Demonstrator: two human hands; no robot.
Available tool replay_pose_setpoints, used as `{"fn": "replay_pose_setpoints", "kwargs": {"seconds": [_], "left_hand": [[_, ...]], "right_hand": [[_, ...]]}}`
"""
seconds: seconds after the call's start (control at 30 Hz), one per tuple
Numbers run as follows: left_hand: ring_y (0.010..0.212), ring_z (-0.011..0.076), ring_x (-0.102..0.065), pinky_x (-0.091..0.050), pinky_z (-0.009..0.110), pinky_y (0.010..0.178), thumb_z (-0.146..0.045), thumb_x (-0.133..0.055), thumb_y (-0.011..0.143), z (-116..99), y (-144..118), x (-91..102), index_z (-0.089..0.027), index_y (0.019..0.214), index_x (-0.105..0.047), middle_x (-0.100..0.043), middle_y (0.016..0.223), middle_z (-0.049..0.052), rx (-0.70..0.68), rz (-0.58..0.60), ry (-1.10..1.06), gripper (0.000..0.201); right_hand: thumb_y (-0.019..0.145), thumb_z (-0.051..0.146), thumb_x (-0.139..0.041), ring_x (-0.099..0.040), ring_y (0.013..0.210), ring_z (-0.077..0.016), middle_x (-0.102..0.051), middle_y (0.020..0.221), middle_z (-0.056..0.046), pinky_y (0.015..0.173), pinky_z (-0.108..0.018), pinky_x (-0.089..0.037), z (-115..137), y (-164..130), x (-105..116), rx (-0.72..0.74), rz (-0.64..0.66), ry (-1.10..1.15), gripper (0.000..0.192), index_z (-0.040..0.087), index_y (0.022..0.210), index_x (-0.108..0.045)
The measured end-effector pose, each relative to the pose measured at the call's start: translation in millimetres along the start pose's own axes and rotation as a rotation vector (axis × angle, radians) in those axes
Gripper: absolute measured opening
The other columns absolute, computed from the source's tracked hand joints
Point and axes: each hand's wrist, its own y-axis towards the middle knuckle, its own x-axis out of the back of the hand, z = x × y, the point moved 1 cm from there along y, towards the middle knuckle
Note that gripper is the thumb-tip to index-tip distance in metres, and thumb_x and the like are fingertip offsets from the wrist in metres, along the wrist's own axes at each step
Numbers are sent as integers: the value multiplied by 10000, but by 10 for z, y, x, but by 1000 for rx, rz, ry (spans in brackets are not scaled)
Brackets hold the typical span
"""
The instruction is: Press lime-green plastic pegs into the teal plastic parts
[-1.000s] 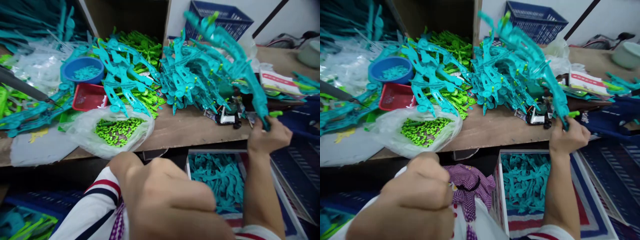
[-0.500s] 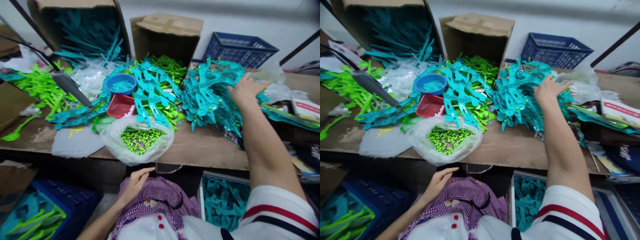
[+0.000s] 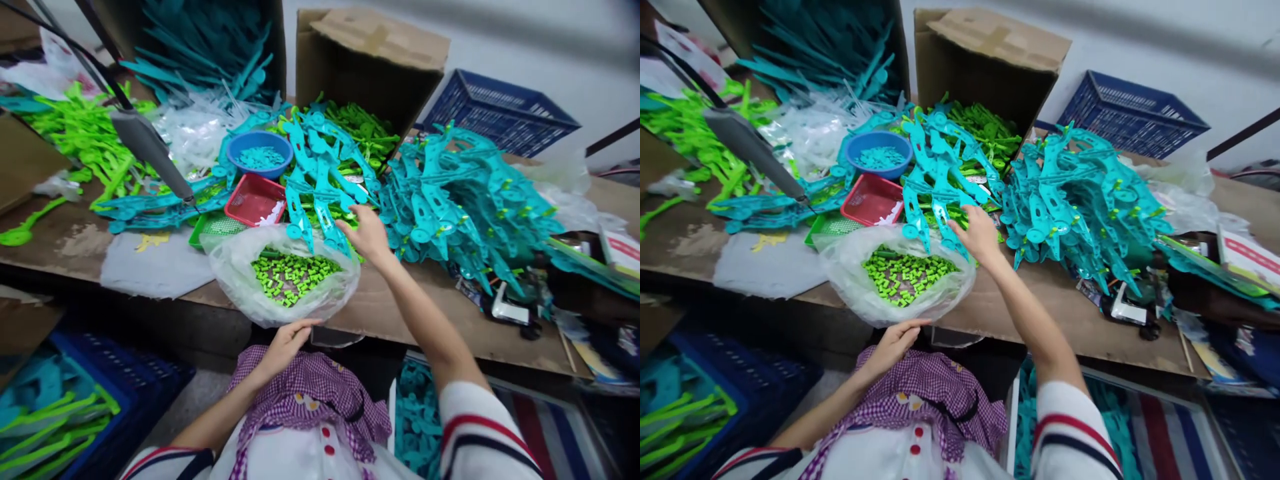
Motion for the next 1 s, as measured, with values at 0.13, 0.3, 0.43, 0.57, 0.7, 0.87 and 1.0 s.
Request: {"fn": "replay_pose_setpoints", "kwargs": {"seconds": [0.13, 0.3, 0.43, 0.57, 0.7, 0.87, 1.0], "left_hand": [[532, 81, -372, -275, 190, 477, -426, -707, 798, 5, -138, -13, -174, 1119, -746, -490, 599, -34, 101, 52, -127, 410], [491, 39, -267, -134, 161, 403, -318, -771, 752, 3, -258, -40, -139, 1117, -690, -402, 622, -62, 353, 122, -574, 414], [503, 30, -318, -178, 123, 394, -151, -717, 765, -80, -190, -96, -107, 1038, -687, -416, 634, -45, 482, 239, -767, 279], [484, 23, -360, -140, 97, 355, -95, -644, 796, -24, -54, -195, -82, 996, -670, -423, 640, -36, 634, 263, -836, 202], [549, 56, -502, -278, 89, 379, -47, -605, 780, 106, -3, -304, -65, 980, -657, -507, 684, 6, 686, 213, -845, 208], [712, 104, -635, -517, 158, 632, 66, -504, 644, 158, -96, -283, -78, 1009, -652, -614, 800, 55, 694, 143, -888, 419], [798, 117, -684, -544, 173, 760, 107, -509, 641, 172, -132, -235, -92, 968, -642, -651, 854, 64, 643, 101, -837, 405]], "right_hand": [[844, 493, -620, -586, 1145, -359, -611, 1271, -204, 932, -467, -473, 235, 281, -782, -121, 167, 29, 664, 110, 1367, -478], [818, 491, -592, -629, 1049, -313, -666, 1165, -135, 943, -489, -484, 16, 419, -564, -166, -71, 327, 609, 157, 1321, -512], [780, 570, -647, -614, 1101, -276, -651, 1197, -98, 975, -466, -490, 121, -6, -155, -112, -180, 615, 649, 212, 1306, -522], [773, 577, -689, -611, 1142, -253, -630, 1274, -102, 1013, -439, -492, 552, -539, -206, -190, -171, 948, 650, 234, 1305, -538], [801, 611, -646, -601, 1189, -243, -629, 1287, -106, 1021, -419, -503, 863, -631, -422, -174, -47, 1218, 676, 232, 1347, -522], [789, 454, -713, -570, 1234, -256, -577, 1366, -76, 1048, -444, -480, 394, -1086, -73, -21, 69, 985, 675, 302, 1405, -480], [792, 297, -615, -640, 1053, -275, -647, 1147, -88, 895, -431, -536, -619, -2127, 298, -61, 67, 491, 450, 255, 1238, -576]]}}
